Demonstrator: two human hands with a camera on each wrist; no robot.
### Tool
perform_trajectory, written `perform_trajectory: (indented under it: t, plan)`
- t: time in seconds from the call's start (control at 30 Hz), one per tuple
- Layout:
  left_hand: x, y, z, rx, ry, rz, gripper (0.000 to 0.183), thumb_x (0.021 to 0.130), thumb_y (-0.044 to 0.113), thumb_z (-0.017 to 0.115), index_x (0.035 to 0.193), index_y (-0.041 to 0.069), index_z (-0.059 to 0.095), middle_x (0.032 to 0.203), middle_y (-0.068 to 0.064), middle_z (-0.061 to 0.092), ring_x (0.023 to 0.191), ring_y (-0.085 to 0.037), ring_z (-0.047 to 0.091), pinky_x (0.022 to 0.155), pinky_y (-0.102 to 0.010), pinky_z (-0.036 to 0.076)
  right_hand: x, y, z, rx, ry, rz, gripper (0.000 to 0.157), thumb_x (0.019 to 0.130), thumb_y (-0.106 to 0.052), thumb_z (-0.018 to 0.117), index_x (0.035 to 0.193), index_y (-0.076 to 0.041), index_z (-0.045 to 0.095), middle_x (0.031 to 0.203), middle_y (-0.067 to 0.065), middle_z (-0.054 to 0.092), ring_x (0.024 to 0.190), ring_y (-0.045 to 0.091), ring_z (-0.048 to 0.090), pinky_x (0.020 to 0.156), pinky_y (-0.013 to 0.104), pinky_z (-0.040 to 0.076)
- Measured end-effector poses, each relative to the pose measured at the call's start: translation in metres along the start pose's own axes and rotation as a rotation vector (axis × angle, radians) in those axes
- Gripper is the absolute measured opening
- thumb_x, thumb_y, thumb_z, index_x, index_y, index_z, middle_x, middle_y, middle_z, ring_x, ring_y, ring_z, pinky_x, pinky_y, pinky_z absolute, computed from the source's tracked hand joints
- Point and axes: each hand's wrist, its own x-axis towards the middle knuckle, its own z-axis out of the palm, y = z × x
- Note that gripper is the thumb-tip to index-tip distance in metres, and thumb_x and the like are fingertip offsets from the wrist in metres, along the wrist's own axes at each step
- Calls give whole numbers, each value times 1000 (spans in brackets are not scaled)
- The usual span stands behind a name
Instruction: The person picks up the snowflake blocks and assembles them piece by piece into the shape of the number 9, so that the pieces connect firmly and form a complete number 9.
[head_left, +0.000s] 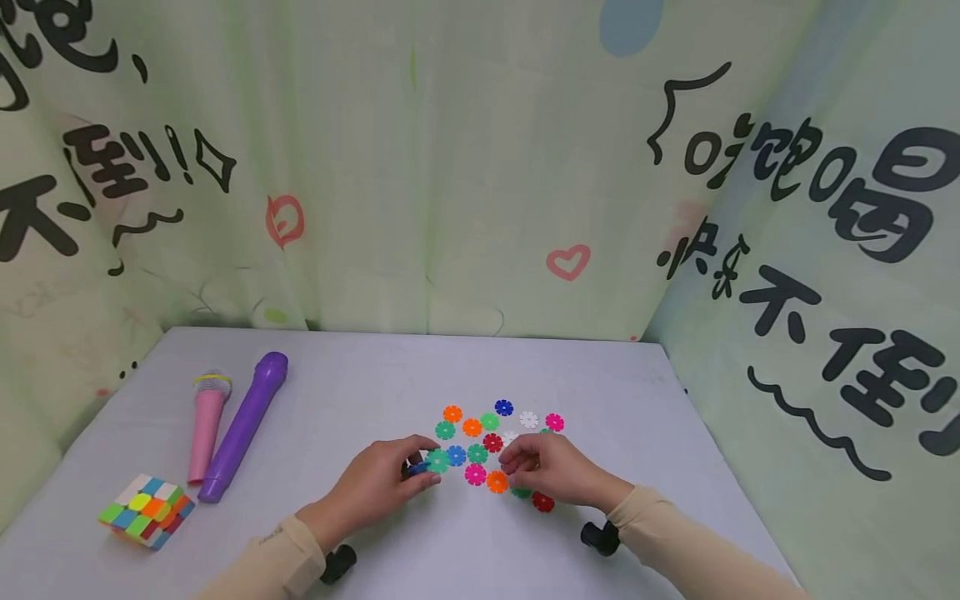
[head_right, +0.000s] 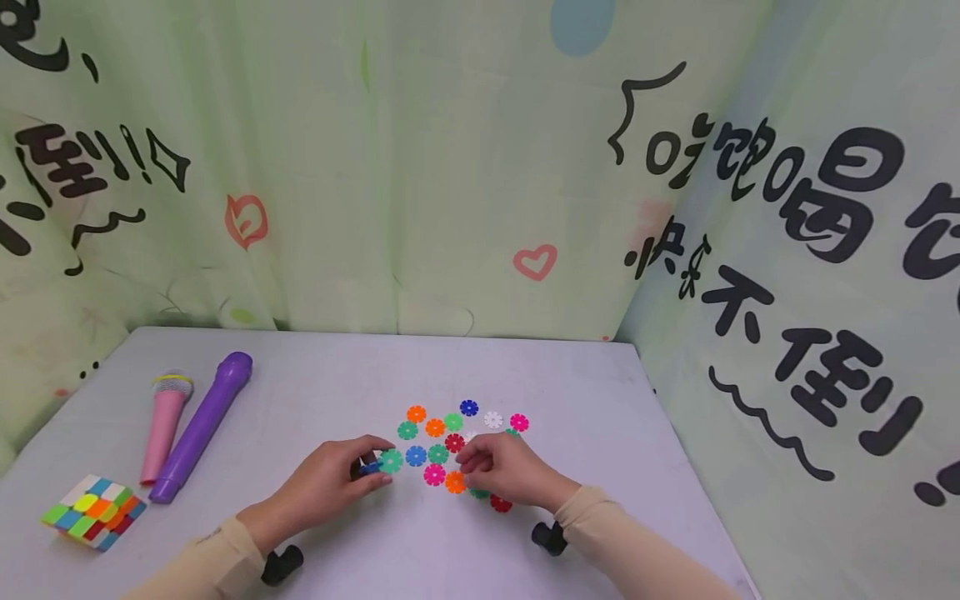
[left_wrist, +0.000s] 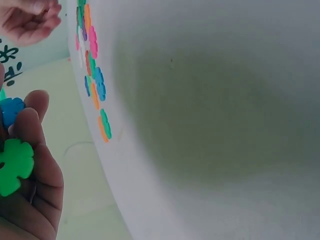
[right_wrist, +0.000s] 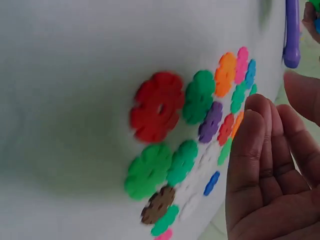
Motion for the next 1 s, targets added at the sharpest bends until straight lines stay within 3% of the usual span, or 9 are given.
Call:
perform_trajectory:
  t: [0.23,0.5,0.8,1.0]
  plan:
    - [-1,-4,-1,6,9,-1,36,89,33,77,121,20,68,81,14,56,68,-8,51,62,-25,47,-20,21,-15,-266,-30,-14,26,79,-15,86,102,-13,73,87,-9,64,79,13,59,70,26,52]
    - [0,-5,0,4,-11,-18,36,89,32,77,122,21,68,91,14,62,72,-7,54,66,-26,49,-23,31,-13,-443,-48,-56,25,76,-20,89,96,-18,73,84,-15,58,77,9,54,68,24,50]
    - [0,-3,0,-12,-22,-18,37,89,33,77,122,19,68,87,13,60,72,-8,53,65,-26,49,-21,29,-13,-393,-53,-13,30,77,-17,88,87,-23,61,76,-12,55,73,10,53,66,26,49]
    - [1,-2,-1,-24,-32,-21,37,89,31,77,123,17,68,85,14,60,73,-9,54,66,-25,50,-14,16,-9,-211,-5,-50,20,85,-12,81,90,-20,63,79,-12,61,74,10,58,68,26,52]
